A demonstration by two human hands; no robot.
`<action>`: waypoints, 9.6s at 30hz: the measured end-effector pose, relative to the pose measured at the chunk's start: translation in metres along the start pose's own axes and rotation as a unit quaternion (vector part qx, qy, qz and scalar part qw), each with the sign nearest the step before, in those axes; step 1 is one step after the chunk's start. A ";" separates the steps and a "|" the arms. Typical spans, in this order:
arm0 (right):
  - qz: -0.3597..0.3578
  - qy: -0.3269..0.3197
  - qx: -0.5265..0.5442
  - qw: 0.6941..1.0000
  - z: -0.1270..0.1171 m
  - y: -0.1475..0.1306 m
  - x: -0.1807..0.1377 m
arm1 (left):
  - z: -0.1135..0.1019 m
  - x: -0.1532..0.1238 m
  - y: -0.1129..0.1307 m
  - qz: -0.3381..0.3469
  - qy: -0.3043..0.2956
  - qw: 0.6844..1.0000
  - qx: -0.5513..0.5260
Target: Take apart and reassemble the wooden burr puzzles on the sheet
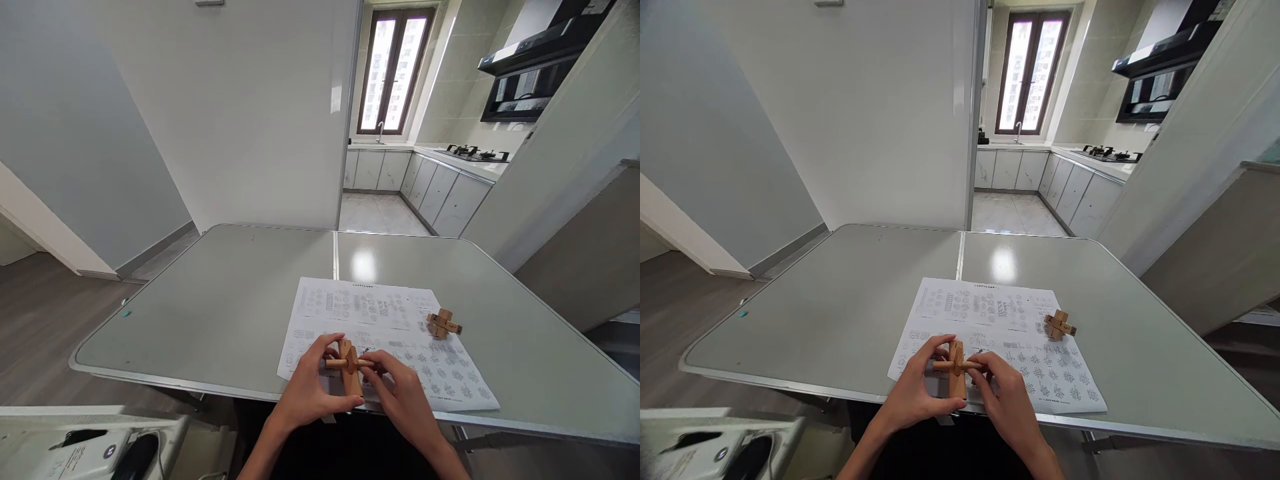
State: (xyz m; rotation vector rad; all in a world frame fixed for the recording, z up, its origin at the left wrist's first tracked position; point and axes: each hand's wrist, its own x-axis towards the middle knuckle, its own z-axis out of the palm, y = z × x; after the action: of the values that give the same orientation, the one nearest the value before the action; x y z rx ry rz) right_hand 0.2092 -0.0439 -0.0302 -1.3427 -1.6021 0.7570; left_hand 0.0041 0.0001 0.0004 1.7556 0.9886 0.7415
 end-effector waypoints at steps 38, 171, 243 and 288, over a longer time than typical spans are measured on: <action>0.000 -0.085 0.004 0.996 -0.005 -0.005 -0.006 | -0.002 -0.003 -0.001 -0.003 0.011 1.000 -0.019; 0.181 -0.112 0.190 0.959 -0.067 -0.028 -0.017 | -0.047 -0.011 0.035 0.156 -0.023 0.964 0.213; 0.094 0.099 -0.145 0.980 -0.077 0.020 0.032 | -0.086 0.008 -0.077 -0.042 0.190 0.935 0.295; -0.008 0.059 -0.041 0.997 -0.011 -0.050 -0.004 | 0.013 0.020 0.015 0.244 0.124 0.926 0.261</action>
State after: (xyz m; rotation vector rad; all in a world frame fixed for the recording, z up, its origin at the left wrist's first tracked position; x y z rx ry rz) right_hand 0.1983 -0.0602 0.0170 -1.4058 -1.5629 0.5973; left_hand 0.0293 0.0083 0.0109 2.4730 0.9809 1.1072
